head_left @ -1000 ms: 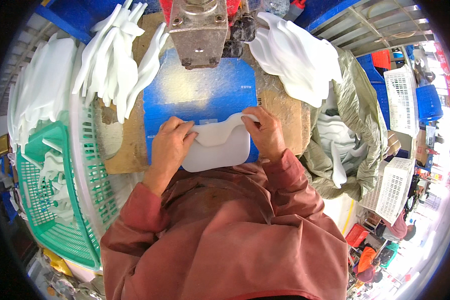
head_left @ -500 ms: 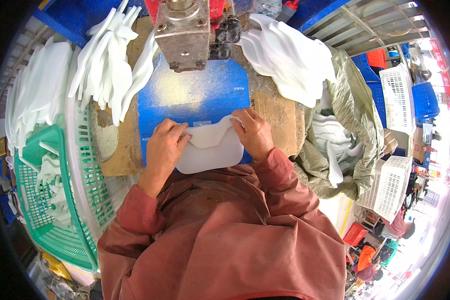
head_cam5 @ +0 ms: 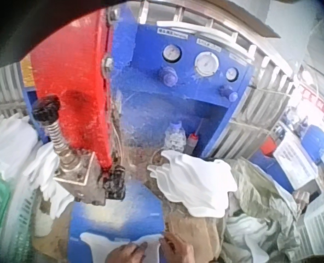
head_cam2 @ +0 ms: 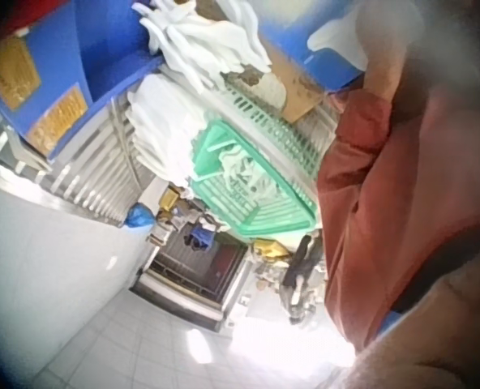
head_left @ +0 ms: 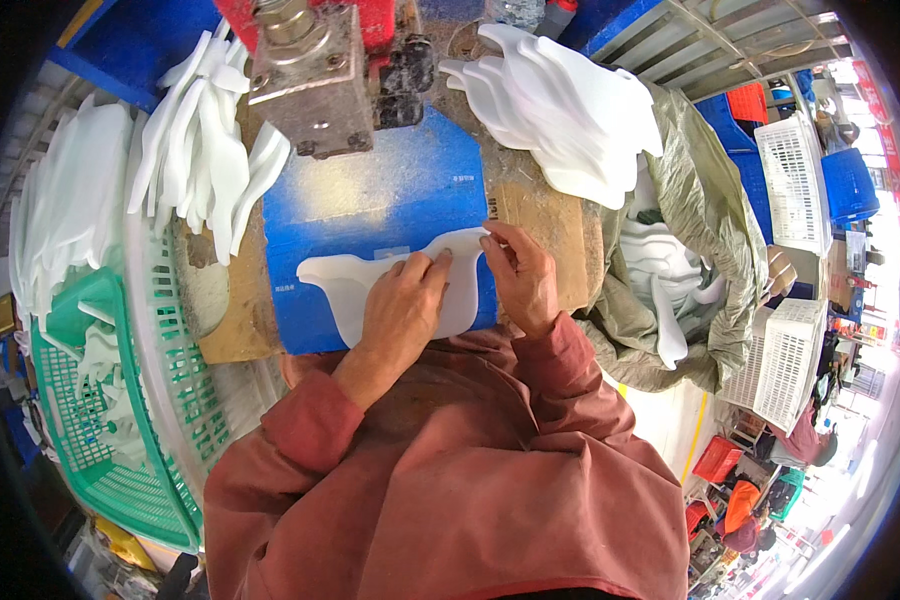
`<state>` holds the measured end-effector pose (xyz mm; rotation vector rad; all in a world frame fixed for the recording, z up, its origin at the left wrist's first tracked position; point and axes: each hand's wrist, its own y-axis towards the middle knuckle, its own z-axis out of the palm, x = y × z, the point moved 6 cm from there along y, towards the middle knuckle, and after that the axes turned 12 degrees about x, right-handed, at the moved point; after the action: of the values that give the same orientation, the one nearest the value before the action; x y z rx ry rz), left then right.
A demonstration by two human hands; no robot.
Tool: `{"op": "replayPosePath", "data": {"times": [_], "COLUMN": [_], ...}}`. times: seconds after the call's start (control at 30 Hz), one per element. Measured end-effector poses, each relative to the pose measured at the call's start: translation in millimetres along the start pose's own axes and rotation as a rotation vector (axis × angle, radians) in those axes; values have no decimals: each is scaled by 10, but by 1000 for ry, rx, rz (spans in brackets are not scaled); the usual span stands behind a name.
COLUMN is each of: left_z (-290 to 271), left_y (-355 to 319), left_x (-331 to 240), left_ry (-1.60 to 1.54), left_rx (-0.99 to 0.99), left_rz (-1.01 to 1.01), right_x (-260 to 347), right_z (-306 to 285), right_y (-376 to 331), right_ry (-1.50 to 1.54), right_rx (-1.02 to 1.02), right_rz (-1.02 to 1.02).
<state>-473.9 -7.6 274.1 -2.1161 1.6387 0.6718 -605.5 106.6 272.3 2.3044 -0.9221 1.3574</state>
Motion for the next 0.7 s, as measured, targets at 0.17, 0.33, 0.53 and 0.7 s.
{"op": "replayPosePath", "data": {"times": [0.17, 0.33, 0.53, 0.7], "left_z": [11, 14, -4, -7], "left_y": [-11, 4, 7, 14], "left_x": [7, 18, 5, 2], "left_ry": [-3, -15, 12, -7], "left_rx": [-7, 13, 12, 28], "left_rz": [6, -5, 0, -29], "right_x": [-309, -400, -377, -353], "right_z": [24, -4, -2, -21], "right_y": [-31, -18, 77, 112], "right_ry": [254, 308, 167, 38], "right_rx": [16, 55, 24, -2], "right_rz": [210, 263, 204, 179]}}
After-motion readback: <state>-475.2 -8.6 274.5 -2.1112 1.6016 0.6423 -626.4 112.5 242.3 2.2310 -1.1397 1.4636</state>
